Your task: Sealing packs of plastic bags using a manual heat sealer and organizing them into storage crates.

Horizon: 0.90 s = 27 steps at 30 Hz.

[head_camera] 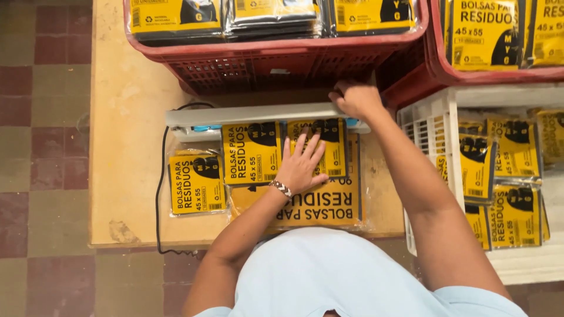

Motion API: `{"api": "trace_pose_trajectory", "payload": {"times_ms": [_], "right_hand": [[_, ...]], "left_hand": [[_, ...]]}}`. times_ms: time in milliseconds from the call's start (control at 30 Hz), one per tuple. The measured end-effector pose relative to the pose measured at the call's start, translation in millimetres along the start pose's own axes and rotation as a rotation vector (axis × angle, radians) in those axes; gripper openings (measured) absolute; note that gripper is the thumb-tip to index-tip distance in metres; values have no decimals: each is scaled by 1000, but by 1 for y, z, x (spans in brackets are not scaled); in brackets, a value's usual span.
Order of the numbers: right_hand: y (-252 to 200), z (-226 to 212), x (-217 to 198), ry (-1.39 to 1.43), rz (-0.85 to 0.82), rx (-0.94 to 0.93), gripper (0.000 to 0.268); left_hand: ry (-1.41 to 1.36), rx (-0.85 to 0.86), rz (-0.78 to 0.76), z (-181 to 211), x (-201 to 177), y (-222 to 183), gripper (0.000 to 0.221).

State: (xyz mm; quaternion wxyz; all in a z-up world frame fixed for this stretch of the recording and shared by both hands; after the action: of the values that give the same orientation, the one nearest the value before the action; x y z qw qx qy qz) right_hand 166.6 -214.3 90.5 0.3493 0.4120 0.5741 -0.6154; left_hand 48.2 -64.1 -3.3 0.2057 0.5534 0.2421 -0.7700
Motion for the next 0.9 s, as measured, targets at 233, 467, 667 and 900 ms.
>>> {"api": "trace_pose_trajectory", "payload": {"times_ms": [233,467,667,900], "right_hand": [[-28,-18,-31,-3,-252,135,84],[-9,1,8,155,-480,263,124],[-1,9,21,186,-391,284,119],[0,14,29,194,-419,305,124]], "left_hand": [[-44,19,58,0,5,-3,87],[-206,-8,715,-48,-37,-53,37],[-253,-555,749,-155,-60,-117,21],[-664,-931,576,-192,-60,-140,46]]}}
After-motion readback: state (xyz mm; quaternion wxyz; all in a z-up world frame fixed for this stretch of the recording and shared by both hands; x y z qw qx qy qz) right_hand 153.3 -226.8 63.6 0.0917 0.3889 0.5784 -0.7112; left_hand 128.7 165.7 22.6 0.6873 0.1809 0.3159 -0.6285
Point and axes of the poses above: each hand's wrist, its own y-axis towards the middle knuckle, its own x-axis out of the palm, z = x × y, the point moved 8 cm from there along y, towards the middle knuckle, and after that the axes turned 3 degrees about -y, right-handed, at the moved point
